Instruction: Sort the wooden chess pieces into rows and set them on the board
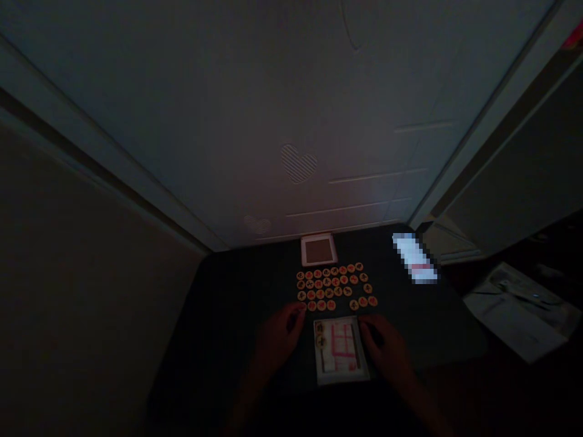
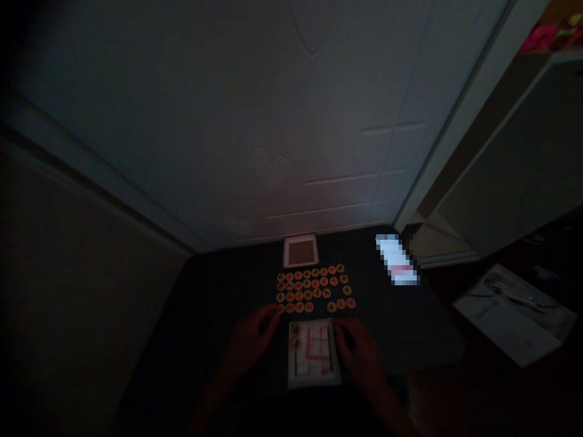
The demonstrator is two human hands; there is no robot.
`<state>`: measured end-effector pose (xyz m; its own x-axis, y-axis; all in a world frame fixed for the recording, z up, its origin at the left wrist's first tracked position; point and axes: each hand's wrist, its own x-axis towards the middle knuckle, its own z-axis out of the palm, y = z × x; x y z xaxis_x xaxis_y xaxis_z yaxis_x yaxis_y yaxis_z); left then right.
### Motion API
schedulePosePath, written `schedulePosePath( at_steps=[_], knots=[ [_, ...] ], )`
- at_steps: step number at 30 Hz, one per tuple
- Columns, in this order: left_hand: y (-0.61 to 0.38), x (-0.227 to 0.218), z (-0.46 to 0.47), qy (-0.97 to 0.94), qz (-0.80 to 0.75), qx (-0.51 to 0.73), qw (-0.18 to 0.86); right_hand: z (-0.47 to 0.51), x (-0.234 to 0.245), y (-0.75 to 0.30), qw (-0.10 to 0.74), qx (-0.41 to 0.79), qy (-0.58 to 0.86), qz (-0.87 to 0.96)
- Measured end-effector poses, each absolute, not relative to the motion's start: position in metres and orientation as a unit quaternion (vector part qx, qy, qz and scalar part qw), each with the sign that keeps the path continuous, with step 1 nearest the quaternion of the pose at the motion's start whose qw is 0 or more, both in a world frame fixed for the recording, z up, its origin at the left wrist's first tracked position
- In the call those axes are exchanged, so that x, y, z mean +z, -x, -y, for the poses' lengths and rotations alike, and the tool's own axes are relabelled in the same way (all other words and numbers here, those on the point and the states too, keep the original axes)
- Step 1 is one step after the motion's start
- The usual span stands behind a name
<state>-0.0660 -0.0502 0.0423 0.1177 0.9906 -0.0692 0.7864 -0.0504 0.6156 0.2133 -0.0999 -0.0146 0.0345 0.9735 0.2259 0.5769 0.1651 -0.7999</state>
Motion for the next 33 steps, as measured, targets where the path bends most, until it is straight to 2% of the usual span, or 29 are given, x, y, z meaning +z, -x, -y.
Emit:
schedulePosePath(
  at_steps=[12,21,33],
  knots=[
    [0.053,0.053,-0.014,-0.759,-0.604,0.149,0.194,0.099,-0.013,-0.213,0.415,0.232,0.59,0.653],
    [0.042,0.049,-0.026,-0.773,-0.611,0.088,0.145,0.099,-0.011,-0.213,0.425,0.239,0.59,0.643],
    [0.031,0.061,-0.03,-0.753,-0.644,0.025,0.132,0.098,-0.014,-0.213,0.437,0.242,0.587,0.637]
  ],
)
